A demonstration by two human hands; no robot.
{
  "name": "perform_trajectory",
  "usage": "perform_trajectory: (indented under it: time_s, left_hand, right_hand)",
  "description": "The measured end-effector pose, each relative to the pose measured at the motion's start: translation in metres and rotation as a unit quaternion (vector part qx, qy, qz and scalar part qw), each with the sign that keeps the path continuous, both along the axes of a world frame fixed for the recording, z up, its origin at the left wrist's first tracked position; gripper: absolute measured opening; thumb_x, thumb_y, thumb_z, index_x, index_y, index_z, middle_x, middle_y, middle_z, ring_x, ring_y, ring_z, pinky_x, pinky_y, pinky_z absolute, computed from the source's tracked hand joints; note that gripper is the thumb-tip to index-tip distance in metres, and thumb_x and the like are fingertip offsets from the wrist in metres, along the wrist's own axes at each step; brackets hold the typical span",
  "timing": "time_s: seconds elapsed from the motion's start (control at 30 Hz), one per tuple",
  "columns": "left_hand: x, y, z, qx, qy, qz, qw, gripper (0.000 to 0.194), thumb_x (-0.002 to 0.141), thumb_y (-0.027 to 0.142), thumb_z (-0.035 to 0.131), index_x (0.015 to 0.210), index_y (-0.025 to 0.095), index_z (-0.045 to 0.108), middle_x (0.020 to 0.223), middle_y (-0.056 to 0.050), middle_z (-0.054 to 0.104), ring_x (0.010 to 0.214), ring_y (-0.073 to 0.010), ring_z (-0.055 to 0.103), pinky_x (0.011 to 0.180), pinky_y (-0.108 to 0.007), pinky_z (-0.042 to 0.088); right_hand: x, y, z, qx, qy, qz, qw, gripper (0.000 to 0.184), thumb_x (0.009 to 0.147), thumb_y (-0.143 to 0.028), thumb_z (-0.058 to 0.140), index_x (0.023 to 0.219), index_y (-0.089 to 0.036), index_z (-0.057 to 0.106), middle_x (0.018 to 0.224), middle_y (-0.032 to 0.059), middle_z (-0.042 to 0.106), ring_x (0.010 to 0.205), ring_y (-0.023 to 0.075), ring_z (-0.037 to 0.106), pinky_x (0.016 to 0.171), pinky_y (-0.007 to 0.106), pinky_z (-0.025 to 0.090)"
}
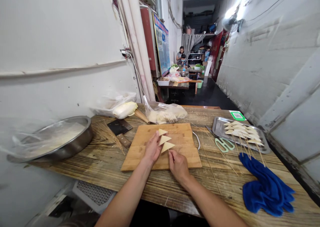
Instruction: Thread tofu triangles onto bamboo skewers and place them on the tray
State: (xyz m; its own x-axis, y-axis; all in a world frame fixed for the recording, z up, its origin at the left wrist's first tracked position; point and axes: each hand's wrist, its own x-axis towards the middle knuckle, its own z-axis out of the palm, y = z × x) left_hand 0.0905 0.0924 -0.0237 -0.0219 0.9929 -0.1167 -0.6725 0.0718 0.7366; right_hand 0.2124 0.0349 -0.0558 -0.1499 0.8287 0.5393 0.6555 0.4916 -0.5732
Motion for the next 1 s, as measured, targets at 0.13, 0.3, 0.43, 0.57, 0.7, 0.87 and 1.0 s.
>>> perform_trajectory:
  time_s: [0.13,0.3,0.43,0.57,0.7,0.87,1.0]
  left_hand:
    - [-0.0061,0.0052,0.0022,-0.004,-0.002,0.038,0.999,0.023,0.069,0.029,0.067,0.081,0.011,0.063,0.079,-0.008,0.069,0.074,-0.0161,0.065,0.067,-0.026,0.051]
    - [-0.0063,0.0071,0.0007,-0.025,0.011,0.052,0.998,0.020,0.069,0.027,0.065,0.080,0.011,0.062,0.079,-0.008,0.069,0.073,-0.0167,0.066,0.066,-0.027,0.052]
    - [-0.0037,0.0062,-0.0008,-0.033,0.012,0.048,0.998,0.020,0.069,0.027,0.065,0.080,0.010,0.063,0.077,-0.009,0.069,0.071,-0.0166,0.065,0.064,-0.026,0.052]
    - [-0.0026,0.0053,-0.0005,-0.039,0.003,0.040,0.998,0.017,0.070,0.025,0.064,0.079,0.009,0.063,0.076,-0.009,0.069,0.068,-0.0159,0.065,0.062,-0.025,0.052]
    - [-0.0031,0.0052,0.0010,-0.035,-0.002,0.041,0.999,0.016,0.071,0.023,0.063,0.081,0.010,0.063,0.078,-0.009,0.069,0.069,-0.0163,0.065,0.062,-0.025,0.052]
    - [-0.0020,0.0045,0.0031,-0.028,-0.014,0.048,0.998,0.019,0.073,0.021,0.062,0.091,0.012,0.062,0.082,-0.008,0.069,0.071,-0.0150,0.066,0.063,-0.025,0.052]
    - [-0.0006,0.0038,0.0026,-0.032,-0.015,0.043,0.998,0.018,0.074,0.022,0.062,0.088,0.011,0.063,0.081,-0.008,0.069,0.073,-0.0153,0.066,0.063,-0.024,0.052]
  right_hand:
    - [-0.0004,-0.0004,-0.0014,0.000,-0.010,0.014,1.000,0.025,0.088,-0.021,0.036,0.088,-0.015,0.060,0.070,0.0055,0.066,0.061,0.0150,0.062,0.059,0.022,0.044]
    - [-0.0006,0.0002,-0.0023,0.005,-0.020,0.018,1.000,0.025,0.088,-0.021,0.036,0.087,-0.014,0.060,0.070,0.0063,0.067,0.061,0.0153,0.062,0.059,0.022,0.045]
    - [-0.0008,-0.0006,-0.0017,0.006,-0.020,0.013,1.000,0.025,0.088,-0.021,0.036,0.087,-0.015,0.060,0.069,0.0057,0.066,0.060,0.0149,0.062,0.059,0.022,0.044]
    - [-0.0007,-0.0010,-0.0020,0.007,-0.020,0.010,1.000,0.025,0.088,-0.021,0.036,0.087,-0.014,0.060,0.069,0.0055,0.066,0.059,0.0151,0.062,0.058,0.022,0.043]
    - [-0.0002,-0.0008,-0.0041,0.006,-0.017,0.013,1.000,0.025,0.089,-0.021,0.036,0.088,-0.015,0.060,0.069,0.0053,0.066,0.060,0.0150,0.062,0.058,0.022,0.043]
    - [-0.0003,-0.0008,-0.0046,0.001,-0.020,0.010,1.000,0.025,0.089,-0.021,0.035,0.088,-0.015,0.059,0.070,0.0054,0.066,0.061,0.0152,0.062,0.059,0.023,0.044]
    - [-0.0011,-0.0002,-0.0037,0.001,-0.021,0.009,1.000,0.025,0.089,-0.022,0.035,0.088,-0.015,0.059,0.070,0.0054,0.066,0.061,0.0151,0.062,0.059,0.022,0.044]
